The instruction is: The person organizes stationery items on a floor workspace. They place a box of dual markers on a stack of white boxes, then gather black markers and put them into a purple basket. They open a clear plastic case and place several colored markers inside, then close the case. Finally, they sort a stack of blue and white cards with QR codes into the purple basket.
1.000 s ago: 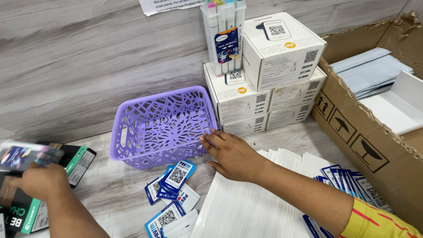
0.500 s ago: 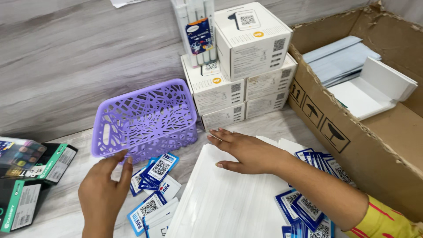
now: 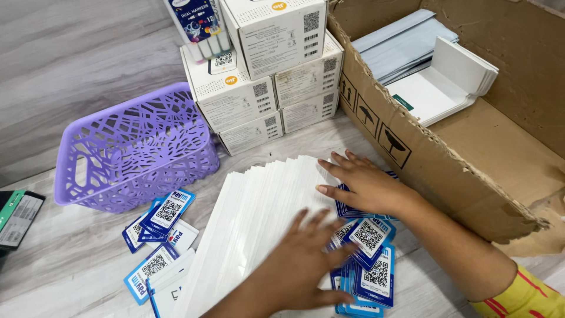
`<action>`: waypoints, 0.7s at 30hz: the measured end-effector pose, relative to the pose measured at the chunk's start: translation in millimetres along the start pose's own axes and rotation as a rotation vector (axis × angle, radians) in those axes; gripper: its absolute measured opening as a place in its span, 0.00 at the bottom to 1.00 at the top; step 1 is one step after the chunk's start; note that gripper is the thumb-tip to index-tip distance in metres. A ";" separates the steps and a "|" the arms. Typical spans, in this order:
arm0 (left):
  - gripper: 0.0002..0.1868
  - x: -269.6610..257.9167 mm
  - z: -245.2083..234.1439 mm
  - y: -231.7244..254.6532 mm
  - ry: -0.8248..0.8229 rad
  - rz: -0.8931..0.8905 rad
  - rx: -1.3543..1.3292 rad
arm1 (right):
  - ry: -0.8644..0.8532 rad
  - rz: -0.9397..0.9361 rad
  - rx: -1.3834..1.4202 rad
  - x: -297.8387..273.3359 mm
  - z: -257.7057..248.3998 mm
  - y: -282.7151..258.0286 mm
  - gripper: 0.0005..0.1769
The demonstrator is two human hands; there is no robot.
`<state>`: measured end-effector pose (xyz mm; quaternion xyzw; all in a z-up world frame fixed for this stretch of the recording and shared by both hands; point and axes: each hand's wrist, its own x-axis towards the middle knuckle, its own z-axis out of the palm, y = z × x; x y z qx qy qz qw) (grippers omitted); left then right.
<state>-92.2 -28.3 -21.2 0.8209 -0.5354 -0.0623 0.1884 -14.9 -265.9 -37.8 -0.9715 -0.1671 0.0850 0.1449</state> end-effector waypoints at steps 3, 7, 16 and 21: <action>0.36 37.1 33.1 30.6 0.073 0.314 0.205 | 0.005 0.074 0.003 5.3 3.6 8.7 0.44; 0.39 62.5 59.3 38.7 -0.007 0.390 0.317 | 0.041 0.103 0.102 9.7 9.0 21.4 0.45; 0.42 56.2 28.9 -46.6 -0.101 0.313 0.254 | 0.200 0.073 0.271 6.6 30.0 38.9 0.41; 0.40 48.5 -4.2 -75.5 0.009 0.220 0.311 | 0.342 0.031 0.312 2.9 45.2 43.1 0.40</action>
